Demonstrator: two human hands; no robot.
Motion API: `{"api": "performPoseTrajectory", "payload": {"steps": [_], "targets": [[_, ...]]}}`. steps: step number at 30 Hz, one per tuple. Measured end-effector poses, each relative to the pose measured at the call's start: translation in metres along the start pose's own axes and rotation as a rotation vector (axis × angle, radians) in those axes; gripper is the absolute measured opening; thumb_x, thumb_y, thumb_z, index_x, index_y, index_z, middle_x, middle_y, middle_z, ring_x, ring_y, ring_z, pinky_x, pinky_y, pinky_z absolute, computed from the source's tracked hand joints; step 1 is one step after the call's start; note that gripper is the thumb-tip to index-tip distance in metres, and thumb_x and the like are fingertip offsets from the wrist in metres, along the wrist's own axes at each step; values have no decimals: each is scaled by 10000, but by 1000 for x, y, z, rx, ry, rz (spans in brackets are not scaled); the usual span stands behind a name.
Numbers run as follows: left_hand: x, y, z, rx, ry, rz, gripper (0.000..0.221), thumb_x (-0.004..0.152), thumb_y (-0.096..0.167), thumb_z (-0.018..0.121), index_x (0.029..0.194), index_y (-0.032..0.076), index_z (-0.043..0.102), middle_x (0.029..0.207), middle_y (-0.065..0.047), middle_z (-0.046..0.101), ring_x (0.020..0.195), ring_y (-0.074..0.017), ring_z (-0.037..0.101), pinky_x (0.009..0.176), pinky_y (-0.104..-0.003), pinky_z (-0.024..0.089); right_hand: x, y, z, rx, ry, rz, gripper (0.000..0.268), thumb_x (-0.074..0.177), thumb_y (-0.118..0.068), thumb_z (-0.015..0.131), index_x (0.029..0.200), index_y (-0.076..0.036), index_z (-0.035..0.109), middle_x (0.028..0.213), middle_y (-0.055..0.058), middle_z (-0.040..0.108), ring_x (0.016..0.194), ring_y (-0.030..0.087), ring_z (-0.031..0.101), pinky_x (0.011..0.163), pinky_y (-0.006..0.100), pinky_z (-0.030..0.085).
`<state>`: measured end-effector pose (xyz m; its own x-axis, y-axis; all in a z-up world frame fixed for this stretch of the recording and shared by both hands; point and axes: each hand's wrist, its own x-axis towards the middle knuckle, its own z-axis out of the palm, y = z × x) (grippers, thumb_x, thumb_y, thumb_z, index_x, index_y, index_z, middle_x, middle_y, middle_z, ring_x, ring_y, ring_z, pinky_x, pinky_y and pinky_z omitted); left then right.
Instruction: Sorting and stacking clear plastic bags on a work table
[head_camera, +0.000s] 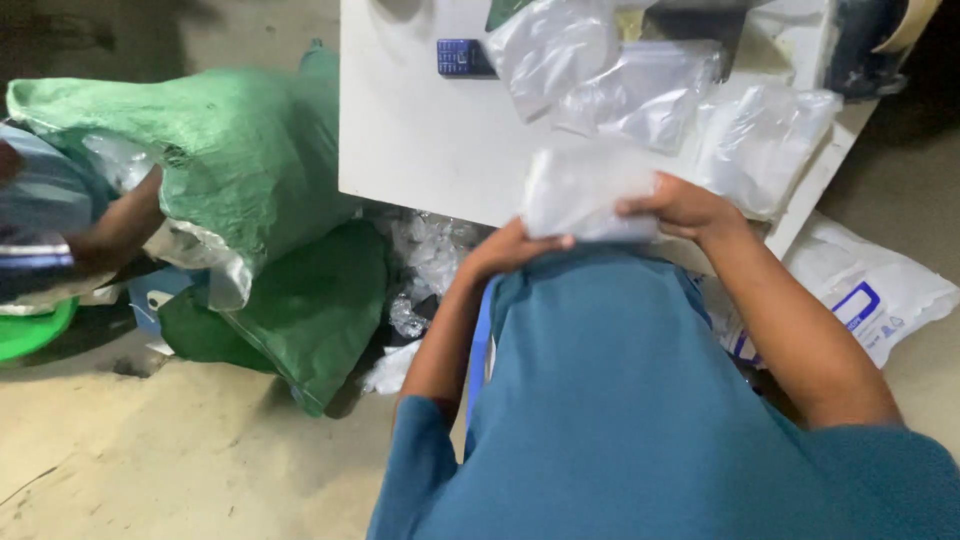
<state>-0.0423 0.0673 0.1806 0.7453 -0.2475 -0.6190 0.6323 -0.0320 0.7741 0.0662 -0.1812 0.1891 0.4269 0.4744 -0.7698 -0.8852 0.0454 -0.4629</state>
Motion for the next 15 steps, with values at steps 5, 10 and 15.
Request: {"api": "performPoseTrajectory", "payload": {"steps": [5,10,15], "targets": [[-8,-10,41,-177,20,-374,616,938,558,683,1299,60,705,1244,-205,687,1238,-310,611,1130,-501,410,-26,-5,-27,-1255,173,-25,536,910,-315,694,1440,-269,625,1155,61,771,1082,358,712,920,510,561],[16,-38,38,127,210,33,380,979,538,707,894,179,797,831,-51,767,856,-132,695,749,-332,527,-38,45,-38,-677,-92,238,612,1012,-548,533,1430,-110,625,1527,195,526,1470,365,409,1257,515,269],[10,-23,33,147,268,184,748,630,357,987,1228,35,673,1109,-273,711,1107,-459,662,966,-524,497,-31,28,-24,-208,-205,195,877,848,-670,561,1483,-67,536,1465,194,573,1382,322,508,1179,491,367]]}}
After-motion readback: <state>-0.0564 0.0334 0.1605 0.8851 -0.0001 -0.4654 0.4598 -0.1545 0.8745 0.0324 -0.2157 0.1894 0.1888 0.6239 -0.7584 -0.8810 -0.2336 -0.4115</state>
